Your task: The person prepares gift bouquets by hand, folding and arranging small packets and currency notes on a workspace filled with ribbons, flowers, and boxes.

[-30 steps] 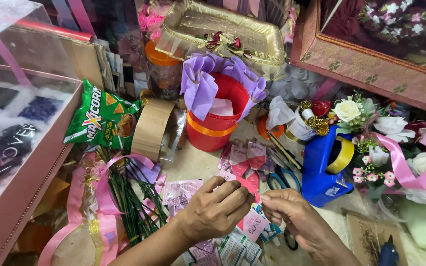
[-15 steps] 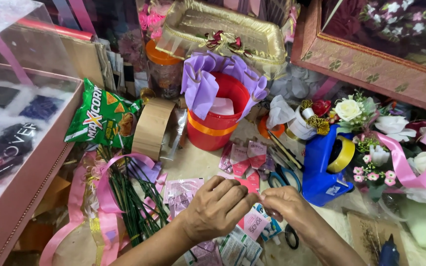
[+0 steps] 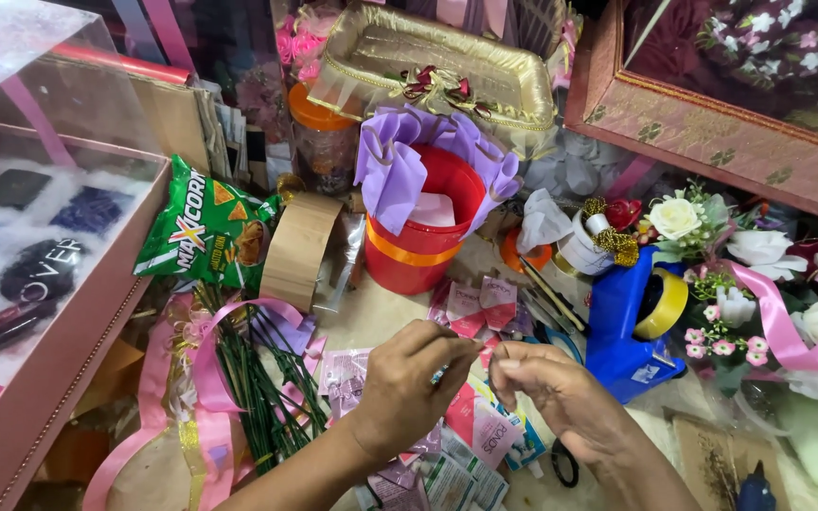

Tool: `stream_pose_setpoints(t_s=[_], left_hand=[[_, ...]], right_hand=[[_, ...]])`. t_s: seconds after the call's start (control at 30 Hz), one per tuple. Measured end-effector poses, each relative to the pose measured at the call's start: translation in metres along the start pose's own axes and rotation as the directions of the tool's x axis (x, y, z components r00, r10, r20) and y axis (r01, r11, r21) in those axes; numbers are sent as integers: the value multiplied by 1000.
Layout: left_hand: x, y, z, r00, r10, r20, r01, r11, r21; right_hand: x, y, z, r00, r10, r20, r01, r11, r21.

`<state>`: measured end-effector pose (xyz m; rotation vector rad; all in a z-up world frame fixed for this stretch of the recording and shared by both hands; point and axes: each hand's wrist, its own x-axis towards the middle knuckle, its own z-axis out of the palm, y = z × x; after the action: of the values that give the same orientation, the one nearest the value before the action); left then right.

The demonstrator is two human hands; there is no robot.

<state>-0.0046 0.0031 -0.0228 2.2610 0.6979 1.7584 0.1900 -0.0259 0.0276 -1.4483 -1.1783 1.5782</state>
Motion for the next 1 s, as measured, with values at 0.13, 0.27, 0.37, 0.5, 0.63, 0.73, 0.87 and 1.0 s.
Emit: stream_pose_setpoints(t_s=[0.13,0.27,0.37,0.5,0.63,0.73,0.87,1.0], left_hand=[[2,0,-1,956,-290,33,292,945,-149],[2,-2,-1,879,-466,98,475,845,-245],[3,-5,-1,871,-477,121,492,850,-190],[0,-8,0,793,-567,222,606,769,-202],[3,-6,0,744,-627,231,667,710,-224],[1,-8,3,667,-709,230,742,605,-288],[4,-8,2,509,-806,302,842,393,-370],[5,-10,4,447,-825,347,851,273,-448]], right_hand=[[8,8,4,997,9,73,-22,984,179],[14,8,12,998,-3,56,-8,980,200],[16,4,16,999,4,48,-13,983,185],[23,14,15,1000,-6,28,1,986,166],[23,13,22,999,6,-54,-1,997,79],[27,18,24,998,-10,-70,19,992,128],[36,25,25,995,8,-102,15,975,224],[40,26,30,982,4,-188,15,995,102]])
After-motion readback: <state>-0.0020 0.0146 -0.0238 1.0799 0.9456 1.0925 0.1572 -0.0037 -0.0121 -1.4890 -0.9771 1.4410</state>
